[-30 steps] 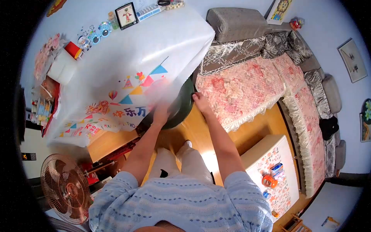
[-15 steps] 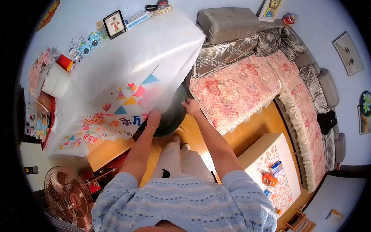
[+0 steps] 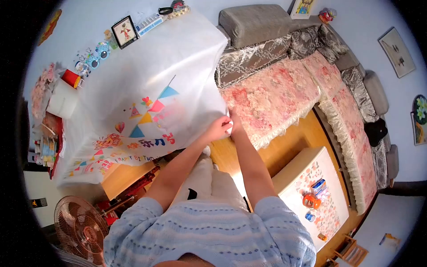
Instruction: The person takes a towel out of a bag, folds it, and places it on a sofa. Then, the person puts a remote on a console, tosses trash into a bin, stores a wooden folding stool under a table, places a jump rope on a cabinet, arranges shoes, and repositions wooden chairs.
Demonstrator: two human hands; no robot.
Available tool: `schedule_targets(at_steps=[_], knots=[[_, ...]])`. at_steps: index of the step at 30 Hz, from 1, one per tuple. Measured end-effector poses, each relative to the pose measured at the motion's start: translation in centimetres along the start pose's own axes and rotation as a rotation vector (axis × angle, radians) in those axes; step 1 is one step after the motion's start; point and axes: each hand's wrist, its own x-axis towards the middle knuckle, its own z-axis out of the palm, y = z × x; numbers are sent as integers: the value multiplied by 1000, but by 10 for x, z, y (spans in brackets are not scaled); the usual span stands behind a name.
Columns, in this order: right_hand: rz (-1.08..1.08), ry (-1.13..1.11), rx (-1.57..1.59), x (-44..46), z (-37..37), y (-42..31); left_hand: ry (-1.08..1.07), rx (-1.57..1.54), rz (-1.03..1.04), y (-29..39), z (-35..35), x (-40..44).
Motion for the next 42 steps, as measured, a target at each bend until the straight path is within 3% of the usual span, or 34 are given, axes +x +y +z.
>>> schedule_targets(at_steps=[2, 4, 8, 10, 12, 16, 22, 24, 28, 29, 31, 32, 37, 42], knots=[[40, -64, -51, -10, -35, -9, -63, -144, 40, -1, 13, 8], [33, 214, -7, -29, -39, -20, -134, -131, -15, 5, 29, 11], [-82, 126, 54, -52, -81, -15, -263, -503, -186, 8, 68, 15], [-50, 277, 365, -76, -88, -8, -258, -524, -203, 5, 78, 19], [-118, 308, 457, -98, -94, 6, -228, -456, -169, -13, 82, 24], [-118, 459, 443, -139, -117, 44, -152, -20, -120, -40, 55, 19], [-117, 599, 514, -178, -117, 108, -226, 141, -144, -35, -29, -30], [-134, 642, 540, -187, -109, 123, -256, 708, 147, 3, -58, -59], [-187, 636, 597, -205, -94, 140, -317, 887, 301, -27, -85, -64], [-208, 636, 599, -209, -91, 143, -247, 607, 70, -29, -84, -63], [-241, 662, 640, -220, -89, 149, -210, 542, -170, -22, -78, -57], [-257, 677, 662, -228, -90, 152, -226, 548, -173, -27, -79, -56], [-335, 816, 712, -275, -90, 169, -420, 858, 320, -148, -102, -23], [-456, 901, 828, -320, -106, 202, -464, 1160, 145, -100, -102, -74]])
